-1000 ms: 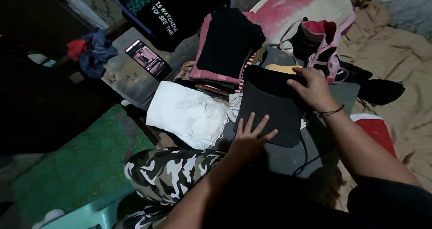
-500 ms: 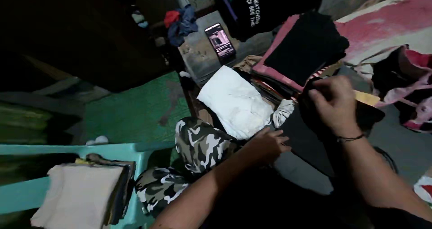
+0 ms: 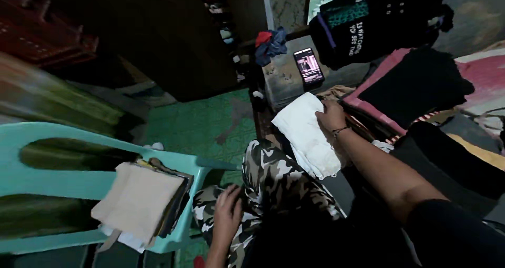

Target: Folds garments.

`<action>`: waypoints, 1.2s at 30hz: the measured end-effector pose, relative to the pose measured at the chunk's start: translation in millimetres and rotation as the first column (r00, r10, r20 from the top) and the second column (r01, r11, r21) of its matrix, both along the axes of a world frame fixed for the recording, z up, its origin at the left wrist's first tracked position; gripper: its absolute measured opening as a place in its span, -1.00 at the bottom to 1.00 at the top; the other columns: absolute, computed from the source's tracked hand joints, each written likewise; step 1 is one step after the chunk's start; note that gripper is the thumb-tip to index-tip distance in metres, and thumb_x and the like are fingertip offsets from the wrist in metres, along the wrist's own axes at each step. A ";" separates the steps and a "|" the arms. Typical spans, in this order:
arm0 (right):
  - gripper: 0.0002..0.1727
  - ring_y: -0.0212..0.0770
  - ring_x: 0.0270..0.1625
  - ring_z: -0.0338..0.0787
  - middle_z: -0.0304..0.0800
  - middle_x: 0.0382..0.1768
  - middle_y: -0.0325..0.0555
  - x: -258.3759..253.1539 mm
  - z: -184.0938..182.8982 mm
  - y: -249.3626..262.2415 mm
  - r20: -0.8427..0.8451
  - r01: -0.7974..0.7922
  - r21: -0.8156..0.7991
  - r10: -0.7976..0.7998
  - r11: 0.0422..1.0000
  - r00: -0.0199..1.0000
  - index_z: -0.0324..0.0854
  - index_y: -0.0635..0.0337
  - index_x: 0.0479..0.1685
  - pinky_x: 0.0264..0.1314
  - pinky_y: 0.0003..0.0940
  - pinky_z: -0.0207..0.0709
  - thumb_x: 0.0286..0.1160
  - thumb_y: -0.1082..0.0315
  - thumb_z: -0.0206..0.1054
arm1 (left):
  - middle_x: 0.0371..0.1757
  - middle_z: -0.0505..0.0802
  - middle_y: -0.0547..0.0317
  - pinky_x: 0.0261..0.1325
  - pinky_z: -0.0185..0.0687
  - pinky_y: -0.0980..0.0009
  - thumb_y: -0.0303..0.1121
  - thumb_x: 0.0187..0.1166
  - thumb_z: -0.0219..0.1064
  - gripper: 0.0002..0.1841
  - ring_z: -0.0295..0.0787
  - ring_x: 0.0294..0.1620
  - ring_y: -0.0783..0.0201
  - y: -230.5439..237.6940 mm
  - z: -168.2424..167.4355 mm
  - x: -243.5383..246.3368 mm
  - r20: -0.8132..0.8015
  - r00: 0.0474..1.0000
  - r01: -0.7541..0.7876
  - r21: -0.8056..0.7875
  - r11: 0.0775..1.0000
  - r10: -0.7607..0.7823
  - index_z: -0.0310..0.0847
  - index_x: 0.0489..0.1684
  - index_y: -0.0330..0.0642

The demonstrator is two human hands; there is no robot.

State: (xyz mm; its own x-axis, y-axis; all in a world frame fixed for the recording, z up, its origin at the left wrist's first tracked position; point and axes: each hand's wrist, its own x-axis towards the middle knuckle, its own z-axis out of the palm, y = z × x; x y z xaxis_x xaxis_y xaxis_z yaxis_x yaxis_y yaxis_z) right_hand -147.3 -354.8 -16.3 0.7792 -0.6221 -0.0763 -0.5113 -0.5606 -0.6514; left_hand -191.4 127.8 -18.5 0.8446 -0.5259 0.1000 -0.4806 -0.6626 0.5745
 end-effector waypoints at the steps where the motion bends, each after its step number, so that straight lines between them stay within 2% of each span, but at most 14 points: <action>1: -0.46 0.41 0.43 0.60 0.63 0.36 0.39 2.3 1.5 1.8 0.002 0.021 -0.008 -0.021 1.000 1.000 0.64 0.27 0.39 0.44 0.44 0.43 0.42 0.24 0.51 | 0.48 0.70 -0.12 0.56 0.48 -0.11 -0.38 0.61 0.23 -0.64 0.60 0.53 -0.12 7.5 -4.0 -8.3 0.001 1.000 -0.027 0.007 1.000 0.027 0.73 0.31 -0.24; 5: -0.62 0.41 0.41 0.59 0.67 0.26 0.36 2.5 1.1 9.0 0.066 0.041 -0.104 -0.035 0.994 0.997 0.75 0.28 0.15 0.39 0.45 0.43 0.48 0.21 0.47 | 0.41 0.77 -0.03 0.50 0.56 -0.05 -0.35 0.61 0.19 -0.64 0.67 0.46 -0.04 12.7 -11.0 -20.9 0.089 0.995 -0.033 -0.003 0.999 0.033 0.77 0.26 -0.19; 7: -0.61 0.38 0.36 0.62 0.69 0.21 0.37 0.7 11.2 17.4 0.134 0.008 -0.090 0.004 0.996 0.991 0.70 0.36 0.16 0.40 0.40 0.43 0.54 0.22 0.40 | 0.41 0.77 -0.04 0.53 0.55 0.03 -0.38 0.62 0.20 -0.65 0.67 0.46 0.01 9.7 -9.3 -18.0 0.073 0.996 -0.049 -0.073 0.996 0.055 0.76 0.26 -0.22; 11: -0.69 0.15 -0.01 0.82 0.79 -0.04 0.26 -8.4 55.2 45.3 0.303 -0.277 -0.010 0.267 0.961 0.915 0.57 0.34 0.23 0.15 0.22 0.65 0.67 0.33 0.28 | 0.41 0.75 -0.11 0.51 0.58 0.17 -0.43 0.61 0.22 -0.64 0.67 0.46 0.11 -9.1 19.8 -8.3 -0.020 0.997 -0.074 -0.255 0.964 0.071 0.71 0.31 -0.32; 15: -0.77 -0.25 -0.20 0.83 0.86 -0.19 -0.04 -29.7 126.6 100.7 0.419 -0.654 -0.124 0.637 0.746 0.647 0.73 0.26 0.12 -0.01 -0.17 0.73 0.69 0.38 0.24 | 0.50 0.67 -0.20 0.57 0.51 0.13 -0.27 0.55 0.43 -0.45 0.59 0.54 0.07 -50.2 82.3 4.4 0.120 0.993 0.049 -0.360 0.932 -0.006 0.56 0.50 -0.33; 17: -0.79 -0.37 -0.17 0.84 0.89 -0.19 -0.15 -43.2 161.3 133.5 0.442 -0.786 -0.241 0.786 0.569 0.433 0.80 0.22 0.03 0.00 -0.32 0.77 0.63 0.41 0.29 | 0.65 0.54 -0.10 0.68 0.39 0.08 -0.09 0.41 0.58 -0.22 0.41 0.69 0.08 -69.1 115.4 6.5 0.294 0.954 0.167 -0.359 0.918 -0.058 0.39 0.64 -0.17; 19: -0.79 -0.41 -0.08 0.86 0.92 -0.14 -0.22 -54.8 187.6 161.3 0.450 -0.853 -0.335 0.863 0.400 0.228 0.85 0.17 -0.01 0.09 -0.36 0.77 0.57 0.41 0.32 | 0.72 0.47 0.02 0.78 0.18 -0.11 0.04 0.40 0.57 -0.16 0.24 0.80 0.03 -79.6 146.3 6.1 0.429 0.897 0.266 -0.321 0.909 -0.111 0.31 0.70 -0.03; 21: -0.82 -0.41 -0.14 0.85 0.91 -0.23 -0.23 -62.5 206.1 181.7 0.469 -0.868 -0.386 0.876 0.313 0.107 0.87 0.18 -0.10 -0.01 -0.39 0.75 0.52 0.40 0.35 | 0.47 0.72 0.12 0.72 0.32 -0.03 -0.08 0.44 0.58 -0.32 0.55 0.59 0.20 -78.8 172.0 0.3 0.489 0.868 0.286 -0.346 0.894 -0.088 0.46 0.57 -0.02; 23: -0.87 -0.44 -0.27 0.79 0.85 -0.33 -0.24 -66.3 217.9 193.2 0.503 -0.868 -0.387 0.860 0.312 0.085 0.82 0.22 -0.16 -0.18 -0.44 0.70 0.51 0.38 0.38 | 0.13 0.89 0.26 0.44 0.62 0.33 -0.25 0.42 0.58 -0.51 0.79 0.19 0.44 -66.9 189.4 -6.3 0.437 0.898 0.262 -0.434 0.862 -0.052 0.66 0.37 -0.05; 26: -0.82 -0.48 -0.38 0.68 0.72 -0.37 -0.23 -65.0 216.4 200.1 0.582 -0.867 -0.341 0.806 0.364 0.109 0.65 0.25 -0.18 -0.34 -0.54 0.64 0.42 0.36 0.49 | 0.01 0.89 0.40 0.17 0.78 0.48 -0.26 0.55 0.50 -0.72 0.82 0.03 0.50 -41.1 200.1 -12.2 0.300 0.948 0.261 -0.544 0.797 -0.106 0.74 0.19 0.04; 29: -0.87 -0.41 -0.24 0.74 0.77 -0.25 -0.09 -60.5 196.3 207.7 0.690 -0.878 -0.315 0.722 0.361 0.049 0.67 0.33 -0.32 -0.26 -0.55 0.67 0.42 0.42 0.47 | 0.04 0.90 0.42 0.22 0.77 0.53 -0.31 0.60 0.45 -0.76 0.83 0.07 0.53 -28.1 204.1 -19.3 0.297 0.946 0.285 -0.560 0.778 -0.133 0.75 0.18 0.04; 32: -0.89 -0.40 -0.15 0.80 0.83 -0.15 -0.02 -60.2 182.9 219.4 0.765 -0.885 -0.288 0.644 0.366 0.017 0.73 0.37 -0.34 -0.16 -0.57 0.72 0.44 0.47 0.46 | -0.20 0.86 0.30 0.00 0.65 0.66 -0.39 0.61 0.42 -0.82 0.74 -0.16 0.58 -24.2 207.7 -24.2 0.347 0.927 0.316 -0.524 0.791 -0.141 0.80 0.08 -0.09; 34: -0.91 -0.30 0.00 0.82 0.82 -0.03 0.06 -59.4 180.2 226.0 0.801 -0.865 -0.290 0.599 0.409 0.015 0.76 0.38 -0.35 0.03 -0.47 0.77 0.43 0.50 0.46 | -0.25 0.87 0.30 -0.06 0.65 0.68 -0.38 0.59 0.44 -0.87 0.74 -0.20 0.59 -22.1 210.0 -25.2 0.382 0.918 0.305 -0.512 0.803 -0.105 0.81 -0.02 -0.12; 36: -0.91 -0.20 0.19 0.79 0.78 0.09 0.11 -59.1 180.5 229.8 0.806 -0.829 -0.310 0.591 0.465 0.030 0.78 0.34 -0.35 0.24 -0.37 0.75 0.42 0.48 0.47 | -0.15 0.91 0.36 0.03 0.75 0.65 -0.32 0.57 0.48 -0.84 0.82 -0.10 0.60 -18.6 212.3 -26.6 0.376 0.925 0.260 -0.500 0.826 -0.063 0.77 -0.01 -0.08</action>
State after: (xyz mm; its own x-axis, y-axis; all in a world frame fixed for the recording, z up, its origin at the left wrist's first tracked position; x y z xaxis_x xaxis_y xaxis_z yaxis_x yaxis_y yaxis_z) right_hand -206.4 -125.0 164.2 0.5818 0.2216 0.7825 0.8131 -0.1342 -0.5665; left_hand -218.0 109.1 193.7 0.6163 -0.4322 0.6583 -0.7766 -0.1954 0.5989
